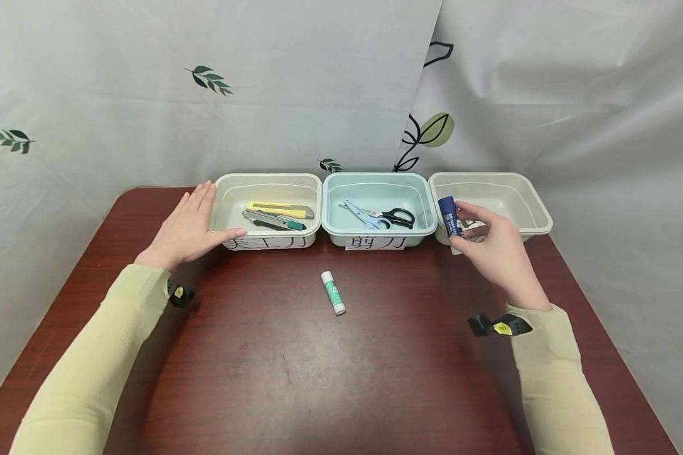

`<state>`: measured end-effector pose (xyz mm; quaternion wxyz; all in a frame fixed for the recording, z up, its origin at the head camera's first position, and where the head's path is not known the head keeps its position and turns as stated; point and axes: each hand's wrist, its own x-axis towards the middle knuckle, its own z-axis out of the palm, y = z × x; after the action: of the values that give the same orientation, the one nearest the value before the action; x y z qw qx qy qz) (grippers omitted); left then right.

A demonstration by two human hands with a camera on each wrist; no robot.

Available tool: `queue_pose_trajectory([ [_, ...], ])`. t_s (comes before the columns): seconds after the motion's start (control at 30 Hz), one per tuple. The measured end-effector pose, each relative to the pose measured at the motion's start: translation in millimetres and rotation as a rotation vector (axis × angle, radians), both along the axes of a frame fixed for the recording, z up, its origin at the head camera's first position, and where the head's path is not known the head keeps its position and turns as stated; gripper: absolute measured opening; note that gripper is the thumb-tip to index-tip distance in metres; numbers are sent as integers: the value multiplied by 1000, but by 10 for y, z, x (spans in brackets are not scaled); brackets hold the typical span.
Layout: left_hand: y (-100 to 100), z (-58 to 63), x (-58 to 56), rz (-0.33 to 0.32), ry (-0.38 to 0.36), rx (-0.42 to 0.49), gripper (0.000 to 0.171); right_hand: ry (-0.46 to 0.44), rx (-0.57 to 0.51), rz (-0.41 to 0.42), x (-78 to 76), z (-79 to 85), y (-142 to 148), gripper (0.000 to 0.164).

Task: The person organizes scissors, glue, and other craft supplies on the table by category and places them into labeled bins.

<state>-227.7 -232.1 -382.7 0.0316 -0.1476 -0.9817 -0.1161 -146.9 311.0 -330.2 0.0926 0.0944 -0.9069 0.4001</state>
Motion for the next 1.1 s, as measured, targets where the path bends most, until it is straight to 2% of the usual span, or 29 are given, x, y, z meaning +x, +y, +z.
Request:
queue_pose_trajectory([
  [0.23, 4, 1, -1, 2, -2, -4, 124, -13, 1, -89, -50, 8, 121, 60],
  [0.43, 5, 8, 2, 1, -5, -4, 124, -12, -21, -128, -96, 51, 234, 59],
  [0.83, 9, 15, 10, 0, -1, -4, 124, -4, 47, -207, -270, 260, 413, 60],
  [1.1, 17, 22, 13, -3, 3, -5, 123, -43, 16, -233, -401, 369, 531, 61],
])
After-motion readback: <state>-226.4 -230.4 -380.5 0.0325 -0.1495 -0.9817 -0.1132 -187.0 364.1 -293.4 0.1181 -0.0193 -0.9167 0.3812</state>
